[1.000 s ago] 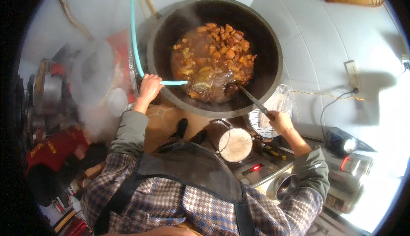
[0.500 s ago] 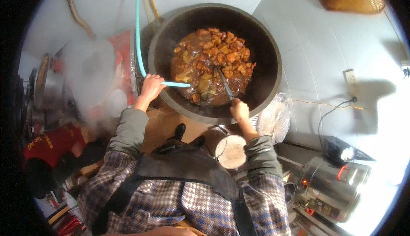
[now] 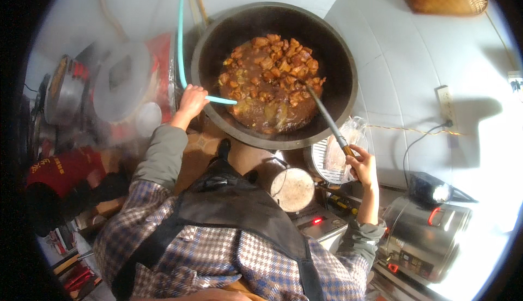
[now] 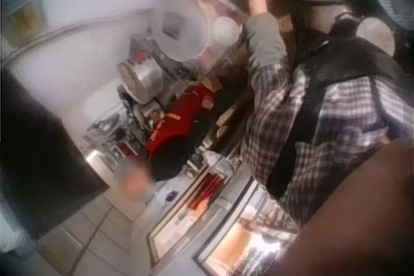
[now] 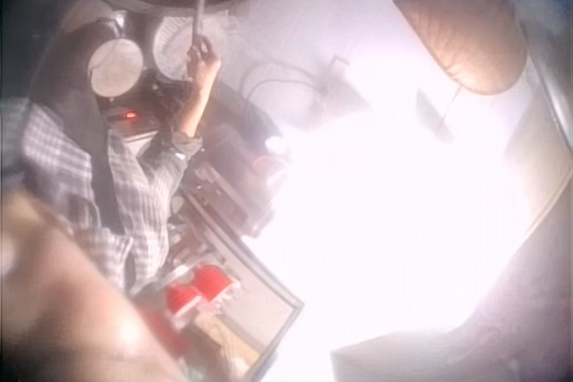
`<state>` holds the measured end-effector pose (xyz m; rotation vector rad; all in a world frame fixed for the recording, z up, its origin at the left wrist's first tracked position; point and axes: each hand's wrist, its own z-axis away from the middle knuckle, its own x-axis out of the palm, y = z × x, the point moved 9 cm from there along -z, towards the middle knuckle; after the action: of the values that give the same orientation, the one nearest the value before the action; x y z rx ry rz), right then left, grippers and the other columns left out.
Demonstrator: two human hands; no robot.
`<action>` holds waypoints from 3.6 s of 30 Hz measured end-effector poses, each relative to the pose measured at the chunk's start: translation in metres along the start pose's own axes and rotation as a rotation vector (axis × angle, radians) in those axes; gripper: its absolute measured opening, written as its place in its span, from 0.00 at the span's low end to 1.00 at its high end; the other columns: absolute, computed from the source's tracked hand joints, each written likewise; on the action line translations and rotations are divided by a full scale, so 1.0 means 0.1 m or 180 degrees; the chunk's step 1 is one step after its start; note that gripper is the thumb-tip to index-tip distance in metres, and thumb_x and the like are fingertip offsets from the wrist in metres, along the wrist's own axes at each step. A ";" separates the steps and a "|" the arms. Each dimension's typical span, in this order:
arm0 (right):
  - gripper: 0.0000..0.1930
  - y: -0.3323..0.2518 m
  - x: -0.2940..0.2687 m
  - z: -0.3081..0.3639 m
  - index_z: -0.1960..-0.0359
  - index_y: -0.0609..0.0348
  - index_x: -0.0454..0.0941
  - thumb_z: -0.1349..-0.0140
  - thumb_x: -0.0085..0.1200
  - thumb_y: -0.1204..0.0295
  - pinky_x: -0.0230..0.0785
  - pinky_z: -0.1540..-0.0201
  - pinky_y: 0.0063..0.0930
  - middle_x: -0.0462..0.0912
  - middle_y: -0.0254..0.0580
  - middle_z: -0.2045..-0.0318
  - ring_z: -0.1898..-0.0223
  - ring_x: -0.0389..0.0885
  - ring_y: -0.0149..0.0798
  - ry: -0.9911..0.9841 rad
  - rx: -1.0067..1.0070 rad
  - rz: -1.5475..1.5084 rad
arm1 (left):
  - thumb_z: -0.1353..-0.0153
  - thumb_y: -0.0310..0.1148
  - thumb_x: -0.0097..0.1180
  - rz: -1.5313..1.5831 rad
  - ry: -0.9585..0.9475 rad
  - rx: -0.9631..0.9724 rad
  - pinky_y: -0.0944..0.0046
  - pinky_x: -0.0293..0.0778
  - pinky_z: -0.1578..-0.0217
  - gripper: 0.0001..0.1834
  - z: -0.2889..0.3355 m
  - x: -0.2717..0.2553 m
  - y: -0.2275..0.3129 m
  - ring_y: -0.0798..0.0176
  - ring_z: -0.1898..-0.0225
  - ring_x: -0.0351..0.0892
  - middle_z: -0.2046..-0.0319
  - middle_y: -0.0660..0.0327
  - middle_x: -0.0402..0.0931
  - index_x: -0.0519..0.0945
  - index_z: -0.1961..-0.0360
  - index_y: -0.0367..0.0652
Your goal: The person pours a dark sauce from a metal pot into a large wok containing browned meat chunks, then adds water from a hose and stirs the mixture. They later retrieve a lid from a freezer, cover a pot, and scoop a yellow liquid from a rice cooker into a bowl.
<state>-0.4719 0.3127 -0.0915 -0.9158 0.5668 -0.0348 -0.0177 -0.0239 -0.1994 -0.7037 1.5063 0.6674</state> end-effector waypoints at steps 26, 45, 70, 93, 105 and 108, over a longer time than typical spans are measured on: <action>0.18 -0.23 1.99 -3.13 0.52 0.59 0.69 0.29 0.44 0.56 0.66 0.84 0.34 0.71 0.42 0.81 0.85 0.70 0.36 -0.1174 0.0438 -0.0224 | 0.46 0.38 0.65 0.0857 0.0387 -0.0572 0.52 0.67 0.60 0.11 -0.51 -0.07 -0.58 0.52 0.66 0.78 0.75 0.57 0.77 0.79 0.74 0.43; 0.30 -0.97 0.51 0.04 0.37 0.50 0.71 0.45 0.63 0.71 0.75 0.55 0.34 0.85 0.51 0.62 0.62 0.85 0.40 -0.0498 -0.0133 0.1988 | 0.47 0.39 0.65 0.0439 0.0060 -0.0266 0.56 0.65 0.58 0.08 -0.24 0.20 -0.36 0.58 0.64 0.78 0.73 0.61 0.79 0.83 0.73 0.46; 0.22 -0.40 2.69 -2.52 0.43 0.40 0.75 0.42 0.58 0.63 0.76 0.56 0.51 0.84 0.55 0.63 0.60 0.83 0.59 0.0496 -0.0447 0.2645 | 0.48 0.37 0.66 0.0579 0.0001 -0.0533 0.57 0.65 0.57 0.09 -0.37 0.14 -0.59 0.56 0.63 0.78 0.71 0.59 0.79 0.83 0.72 0.43; 0.35 0.31 1.90 -0.08 0.28 0.56 0.51 0.37 0.48 0.68 0.76 0.71 0.48 0.82 0.59 0.73 0.75 0.83 0.56 -0.0495 -0.1050 0.3613 | 0.49 0.37 0.65 0.0417 -0.0016 0.0142 0.57 0.66 0.56 0.07 -0.36 0.21 0.04 0.58 0.63 0.76 0.73 0.62 0.77 0.81 0.74 0.47; 0.29 -0.02 2.31 -0.65 0.34 0.53 0.63 0.37 0.51 0.64 0.74 0.69 0.53 0.81 0.58 0.79 0.75 0.82 0.60 -0.0389 -0.0895 0.3341 | 0.50 0.39 0.65 0.0332 -0.0137 0.0146 0.58 0.64 0.57 0.08 -0.34 0.28 -0.02 0.59 0.62 0.77 0.73 0.63 0.78 0.83 0.75 0.47; 0.32 0.14 2.66 -1.01 0.36 0.58 0.65 0.40 0.57 0.58 0.76 0.65 0.50 0.83 0.58 0.70 0.67 0.83 0.57 -0.0449 -0.0575 0.3283 | 0.48 0.36 0.65 0.0527 -0.0104 0.0157 0.57 0.65 0.54 0.07 -0.33 0.22 -0.03 0.57 0.60 0.76 0.71 0.61 0.77 0.82 0.73 0.46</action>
<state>-0.2961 0.1769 -0.2695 -0.7021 0.8619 1.0142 -0.0367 -0.0519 -0.2197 -0.5319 1.5569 0.7604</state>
